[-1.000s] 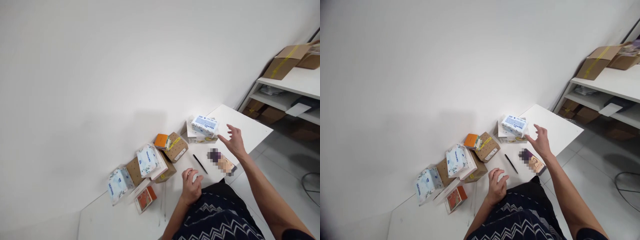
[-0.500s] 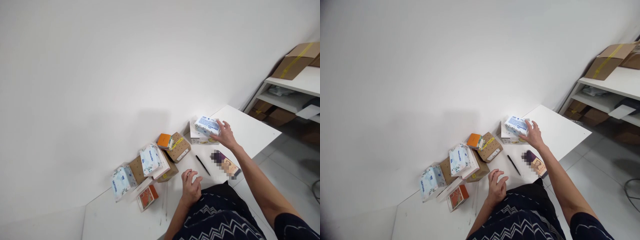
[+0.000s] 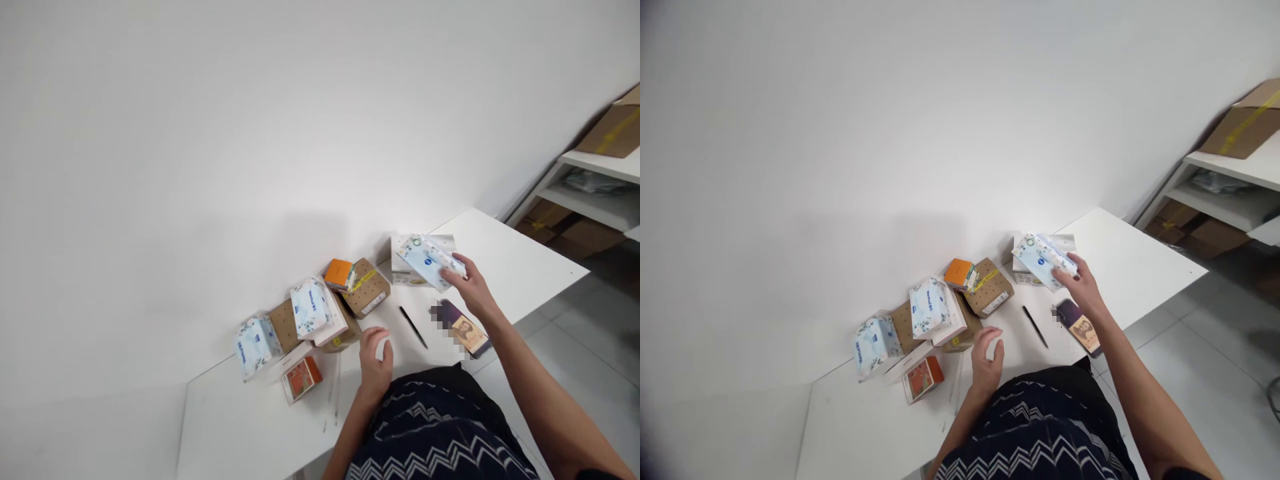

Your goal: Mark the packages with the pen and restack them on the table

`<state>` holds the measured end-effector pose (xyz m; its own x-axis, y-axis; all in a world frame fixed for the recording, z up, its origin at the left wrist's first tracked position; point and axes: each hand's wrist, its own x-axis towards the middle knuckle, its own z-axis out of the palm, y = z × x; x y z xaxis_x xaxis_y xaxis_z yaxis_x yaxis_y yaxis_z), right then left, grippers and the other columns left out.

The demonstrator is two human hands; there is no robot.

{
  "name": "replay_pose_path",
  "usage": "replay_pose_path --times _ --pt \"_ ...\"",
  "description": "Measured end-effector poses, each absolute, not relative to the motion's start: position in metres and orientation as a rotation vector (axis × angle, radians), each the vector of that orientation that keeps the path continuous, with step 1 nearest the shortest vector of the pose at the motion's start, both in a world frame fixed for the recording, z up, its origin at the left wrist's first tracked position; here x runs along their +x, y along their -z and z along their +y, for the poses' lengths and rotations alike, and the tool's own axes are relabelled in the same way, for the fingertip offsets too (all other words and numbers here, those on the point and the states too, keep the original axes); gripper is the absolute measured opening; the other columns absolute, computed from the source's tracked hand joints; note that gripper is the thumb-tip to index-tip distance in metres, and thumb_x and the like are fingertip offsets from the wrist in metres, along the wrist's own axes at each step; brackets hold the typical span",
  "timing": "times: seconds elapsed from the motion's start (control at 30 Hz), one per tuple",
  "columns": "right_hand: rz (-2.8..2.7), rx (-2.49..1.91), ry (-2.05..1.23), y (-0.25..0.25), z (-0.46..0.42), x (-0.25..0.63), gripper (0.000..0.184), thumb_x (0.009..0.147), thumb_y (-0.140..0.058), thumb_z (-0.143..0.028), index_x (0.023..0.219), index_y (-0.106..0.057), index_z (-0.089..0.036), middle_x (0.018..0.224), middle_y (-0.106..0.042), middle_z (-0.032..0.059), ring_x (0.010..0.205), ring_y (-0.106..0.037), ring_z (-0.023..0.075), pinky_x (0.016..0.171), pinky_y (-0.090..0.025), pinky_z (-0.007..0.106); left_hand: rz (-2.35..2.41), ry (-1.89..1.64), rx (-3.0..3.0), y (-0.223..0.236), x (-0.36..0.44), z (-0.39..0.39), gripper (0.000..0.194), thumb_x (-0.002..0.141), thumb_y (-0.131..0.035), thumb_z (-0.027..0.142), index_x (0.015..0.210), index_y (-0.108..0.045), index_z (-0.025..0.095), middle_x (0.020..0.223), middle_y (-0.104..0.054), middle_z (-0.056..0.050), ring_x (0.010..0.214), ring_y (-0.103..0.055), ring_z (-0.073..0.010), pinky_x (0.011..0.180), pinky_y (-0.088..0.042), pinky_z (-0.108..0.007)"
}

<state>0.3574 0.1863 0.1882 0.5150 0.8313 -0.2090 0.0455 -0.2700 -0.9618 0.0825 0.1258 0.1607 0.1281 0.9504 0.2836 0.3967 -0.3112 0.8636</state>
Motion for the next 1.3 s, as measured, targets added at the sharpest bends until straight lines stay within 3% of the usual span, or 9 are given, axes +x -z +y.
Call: replay_pose_path --times 0.07,0.13,0.23,0.37,0.53,0.77,0.97,1.13,1.3 --pt "-0.575 -1.475 -1.174 -0.188 0.164 0.331 0.071 0.07 -0.071 -0.053 0.133 -0.048 -0.031 0.116 -0.063 0.0064 0.093 -0.063 0.0253 0.081 -0.054 0.04 1.307 -1.095 1.424 -0.168 0.081 0.13 0.037 0.081 -0.061 0.027 0.118 -0.056 0.023 0.114 -0.06 -0.01 0.104 -0.059 -0.0229 0.092 -0.046 -0.042" --pt "-0.428 -1.289 -1.381 -0.186 0.141 0.3 0.068 0.069 -0.074 -0.049 0.13 -0.05 -0.031 0.116 -0.066 0.0057 0.097 -0.064 0.0256 0.08 -0.055 0.038 1.219 -1.045 1.112 -0.176 0.08 0.135 0.065 0.078 -0.067 0.038 0.136 -0.039 0.027 0.128 -0.053 -0.013 0.107 -0.058 -0.0235 0.091 -0.047 -0.041" --pt "-0.329 -1.126 -1.632 -0.183 0.112 0.257 0.059 0.071 -0.074 -0.043 0.125 -0.053 -0.029 0.116 -0.068 0.0063 0.102 -0.065 0.0263 0.08 -0.055 0.037 1.095 -1.065 0.932 -0.188 0.078 0.139 0.088 0.072 -0.072 0.048 0.143 -0.023 0.032 0.141 -0.041 -0.013 0.115 -0.055 -0.0242 0.094 -0.047 -0.041" --pt "-0.167 -1.003 -1.95 -0.184 0.094 0.23 0.047 0.079 -0.062 -0.051 0.119 -0.059 -0.025 0.107 -0.072 0.0096 0.098 -0.067 0.0289 0.079 -0.055 0.042 1.092 -1.185 0.978 -0.202 0.07 0.137 0.078 0.073 -0.07 0.05 0.139 -0.035 0.027 0.14 -0.045 -0.01 0.128 -0.045 -0.0249 0.106 -0.039 -0.038" --pt "-0.073 -0.951 -2.105 -0.178 0.097 0.236 0.05 0.079 -0.052 -0.064 0.107 -0.065 -0.024 0.094 -0.074 0.012 0.09 -0.069 0.0301 0.073 -0.056 0.044 1.25 -1.17 1.165 -0.214 0.061 0.127 0.05 0.075 -0.07 0.043 0.119 -0.057 0.022 0.13 -0.051 -0.01 0.121 -0.05 -0.0264 0.1 -0.044 -0.039" --pt "-0.032 -0.942 -2.061 -0.165 0.109 0.243 0.045 0.078 -0.053 -0.064 0.099 -0.067 -0.028 0.096 -0.074 0.0098 0.084 -0.069 0.028 0.069 -0.054 0.04 1.252 -1.19 1.589 -0.222 0.065 0.116 0.033 0.08 -0.067 0.033 0.111 -0.058 0.024 0.127 -0.041 -0.01 0.121 -0.047 -0.025 0.095 -0.047 -0.039" --pt "-0.105 -0.934 -2.155 -0.165 0.111 0.244 0.054 0.076 -0.051 -0.07 0.102 -0.065 -0.025 0.095 -0.074 0.0106 0.088 -0.068 0.0282 0.074 -0.053 0.041 1.227 -1.19 1.759 -0.226 0.064 0.119 0.037 0.079 -0.069 0.034 0.113 -0.057 0.026 0.128 -0.04 -0.009 0.126 -0.041 -0.0275 0.106 -0.036 -0.047" --pt "-0.105 -0.863 -2.256 -0.164 0.106 0.245 0.065 0.074 -0.053 -0.072 0.116 -0.058 -0.023 0.098 -0.074 0.0107 0.094 -0.067 0.0281 0.082 -0.051 0.043 1.142 -1.144 1.561 -0.23 0.064 0.115 0.078 0.069 -0.076 0.046 0.134 -0.037 0.026 0.146 -0.027 -0.013 0.135 -0.033 -0.0315 0.108 -0.033 -0.049" --pt "-0.168 -0.856 -2.327 -0.16 0.1 0.242 0.071 0.072 -0.053 -0.074 0.119 -0.058 -0.021 0.091 -0.074 0.0096 0.084 -0.069 0.0267 0.078 -0.051 0.041 1.207 -1.004 1.394 -0.233 0.065 0.105 0.073 0.067 -0.077 0.044 0.128 -0.043 0.024 0.126 -0.049 -0.009 0.114 -0.052 -0.0261 0.098 -0.043 -0.042"
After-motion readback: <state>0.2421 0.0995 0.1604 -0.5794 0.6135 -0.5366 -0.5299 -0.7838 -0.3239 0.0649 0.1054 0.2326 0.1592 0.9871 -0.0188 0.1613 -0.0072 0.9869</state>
